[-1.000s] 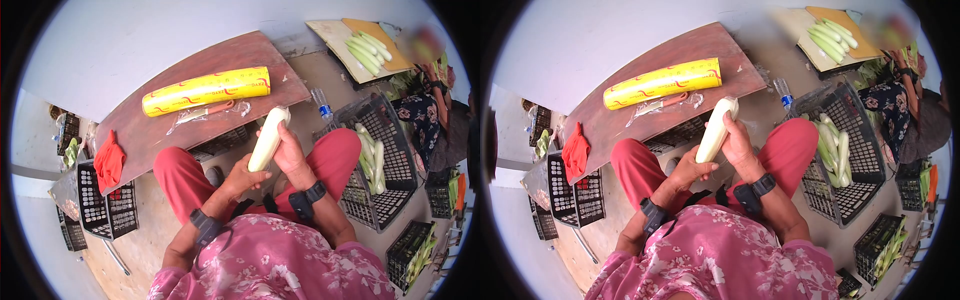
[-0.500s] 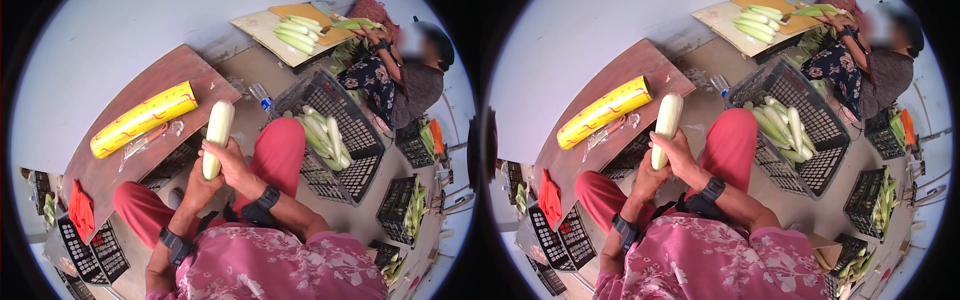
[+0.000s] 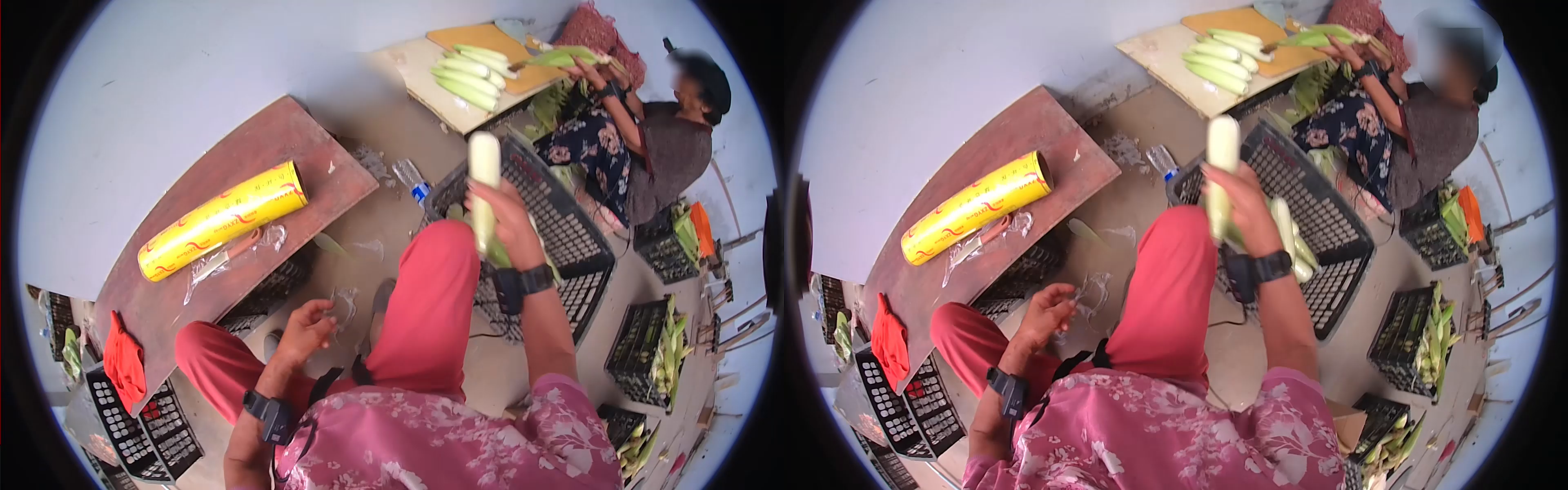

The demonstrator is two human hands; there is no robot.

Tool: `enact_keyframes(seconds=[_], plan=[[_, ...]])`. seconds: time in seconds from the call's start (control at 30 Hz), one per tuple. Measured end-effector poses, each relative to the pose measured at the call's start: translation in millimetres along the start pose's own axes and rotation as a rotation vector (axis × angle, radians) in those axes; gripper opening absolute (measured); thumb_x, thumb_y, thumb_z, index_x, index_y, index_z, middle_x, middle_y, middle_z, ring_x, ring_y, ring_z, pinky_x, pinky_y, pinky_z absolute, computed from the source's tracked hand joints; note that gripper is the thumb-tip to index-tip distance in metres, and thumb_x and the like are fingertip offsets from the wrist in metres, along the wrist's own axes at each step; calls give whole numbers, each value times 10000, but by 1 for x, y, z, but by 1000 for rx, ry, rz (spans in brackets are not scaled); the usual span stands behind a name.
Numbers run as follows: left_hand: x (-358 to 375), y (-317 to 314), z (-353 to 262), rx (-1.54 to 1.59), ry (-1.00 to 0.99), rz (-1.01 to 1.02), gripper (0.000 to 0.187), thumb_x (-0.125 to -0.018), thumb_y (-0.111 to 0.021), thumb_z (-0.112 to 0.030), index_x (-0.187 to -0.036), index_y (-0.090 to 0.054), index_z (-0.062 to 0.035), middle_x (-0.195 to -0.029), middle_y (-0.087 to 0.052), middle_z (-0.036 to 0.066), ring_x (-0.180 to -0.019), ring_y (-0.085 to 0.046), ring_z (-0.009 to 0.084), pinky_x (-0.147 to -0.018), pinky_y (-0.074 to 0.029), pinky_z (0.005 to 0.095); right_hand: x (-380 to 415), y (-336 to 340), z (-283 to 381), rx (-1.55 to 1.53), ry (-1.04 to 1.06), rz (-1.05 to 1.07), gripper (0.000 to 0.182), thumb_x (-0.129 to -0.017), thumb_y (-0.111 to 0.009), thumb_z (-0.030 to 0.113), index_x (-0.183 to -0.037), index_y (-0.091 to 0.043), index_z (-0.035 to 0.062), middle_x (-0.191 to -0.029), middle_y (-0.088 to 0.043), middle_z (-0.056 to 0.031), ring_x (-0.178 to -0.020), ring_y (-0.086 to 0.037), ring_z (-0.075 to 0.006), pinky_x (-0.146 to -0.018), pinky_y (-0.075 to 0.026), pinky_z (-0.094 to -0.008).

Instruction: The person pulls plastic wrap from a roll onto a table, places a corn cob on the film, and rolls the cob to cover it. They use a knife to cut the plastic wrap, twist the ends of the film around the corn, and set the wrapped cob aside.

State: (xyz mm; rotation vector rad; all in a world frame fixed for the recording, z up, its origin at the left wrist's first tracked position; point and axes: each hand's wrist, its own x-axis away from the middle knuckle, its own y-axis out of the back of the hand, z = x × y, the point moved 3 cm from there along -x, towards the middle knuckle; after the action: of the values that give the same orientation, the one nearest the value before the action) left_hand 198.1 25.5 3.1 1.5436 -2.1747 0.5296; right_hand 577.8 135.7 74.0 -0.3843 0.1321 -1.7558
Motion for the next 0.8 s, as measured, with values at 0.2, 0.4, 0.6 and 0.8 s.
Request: enact_keyframes(seconds=[0.2, 0.4, 0.6, 0.8], plan=[[-2, 39, 6, 127, 68, -169, 277, -863, -616, -87, -1124, -556, -17, -763, -617, 41, -535, -537, 94, -473, -433, 217, -32, 123, -13, 1453, 89, -340, 648, -683, -769, 303, -1189, -484, 15, -1054, -627, -237, -952, -630, -384, -846, -477, -456], [-1, 51, -13, 183, 21, -222, 216, -873, -608, -109, -1071, -571, -29, -760, -605, 39, -537, -534, 99, -476, -431, 220, -28, 190, -68, 1931, 44, -203, 670, -728, -729, 276, -1291, -462, 29, -1097, -587, -248, -1064, -547, -418, -902, -437, -485], [7, 80, -38, 106, 3, -229, 243, -889, -604, -131, -1099, -567, -16, -826, -604, 36, -582, -542, 89, -498, -431, 217, -49, 204, -92, 1939, 99, -154, 589, -727, -724, 257, -1238, -529, 39, -1090, -603, -217, -1058, -550, -412, -895, -439, -485], [20, 110, -53, -74, 17, -111, 308, -877, -644, -150, -1142, -555, -21, -840, -595, 30, -639, -563, 93, -544, -451, 229, -87, 106, -45, 1462, 285, -31, 351, -754, -724, 147, -1052, -630, -13, -925, -678, -170, -857, -666, -254, -764, -517, -351]])
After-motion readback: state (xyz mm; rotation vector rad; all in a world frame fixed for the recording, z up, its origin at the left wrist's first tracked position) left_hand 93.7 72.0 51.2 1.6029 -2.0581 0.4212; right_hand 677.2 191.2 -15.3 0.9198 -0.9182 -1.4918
